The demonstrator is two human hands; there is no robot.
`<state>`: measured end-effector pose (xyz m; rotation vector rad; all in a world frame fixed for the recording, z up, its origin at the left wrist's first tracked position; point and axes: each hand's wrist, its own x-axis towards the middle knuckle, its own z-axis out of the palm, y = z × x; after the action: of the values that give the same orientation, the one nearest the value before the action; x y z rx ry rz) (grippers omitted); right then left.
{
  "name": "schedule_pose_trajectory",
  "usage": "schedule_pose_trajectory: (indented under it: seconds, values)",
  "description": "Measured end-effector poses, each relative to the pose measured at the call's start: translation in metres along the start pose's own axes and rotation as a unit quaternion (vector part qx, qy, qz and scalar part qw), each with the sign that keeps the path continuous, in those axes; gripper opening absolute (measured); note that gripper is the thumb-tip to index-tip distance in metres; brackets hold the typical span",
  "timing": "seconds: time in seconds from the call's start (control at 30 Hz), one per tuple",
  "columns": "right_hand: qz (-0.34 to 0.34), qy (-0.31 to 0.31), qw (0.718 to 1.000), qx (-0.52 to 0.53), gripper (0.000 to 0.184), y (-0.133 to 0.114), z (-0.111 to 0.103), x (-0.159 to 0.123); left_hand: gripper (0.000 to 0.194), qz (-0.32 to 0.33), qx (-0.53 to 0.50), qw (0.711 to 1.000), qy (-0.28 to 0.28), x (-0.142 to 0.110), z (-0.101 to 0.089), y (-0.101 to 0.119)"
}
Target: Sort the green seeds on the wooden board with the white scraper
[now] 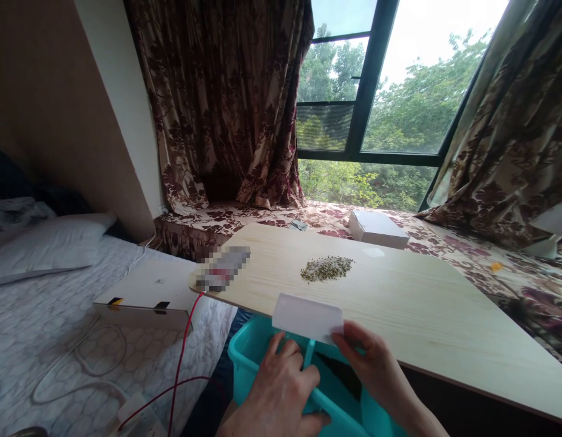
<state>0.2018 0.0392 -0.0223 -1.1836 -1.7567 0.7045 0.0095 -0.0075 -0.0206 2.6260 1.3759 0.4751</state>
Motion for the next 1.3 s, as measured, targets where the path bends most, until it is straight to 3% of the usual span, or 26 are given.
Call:
schedule_pose_trajectory:
  seconds: [0.07, 0.27, 0.33, 0.5, 0.73, 1.3]
  values:
    - [0.003, 0.016, 1.0, 0.02, 0.019, 0.001, -0.006, 0.002, 0.037, -0.004, -0.008, 1.0, -0.006, -0.001, -0.001, 0.0]
    - [0.041, 0.213, 0.973, 0.076, 0.033, 0.04, -0.048, 0.035, 0.026, -0.038, -0.014, 0.999, 0.018, -0.018, -0.008, -0.013]
    - [0.045, 0.23, 0.969, 0.073, 0.033, 0.05, -0.057, 0.044, 0.022, -0.064, -0.004, 0.998, 0.028, -0.025, -0.009, -0.019]
    - [0.047, 0.227, 0.972, 0.024, 0.028, 0.053, -0.055, 0.053, 0.02, -0.083, 0.008, 0.995, 0.056, -0.034, -0.007, -0.029]
    - [0.042, 0.215, 0.975, -0.032, 0.03, 0.052, -0.049, 0.058, 0.02, -0.071, 0.003, 0.995, 0.064, -0.034, -0.004, -0.028]
    - [0.033, 0.224, 0.974, 0.005, 0.022, 0.05, -0.048, 0.053, 0.02, -0.085, -0.002, 0.996, 0.037, -0.035, -0.007, -0.026]
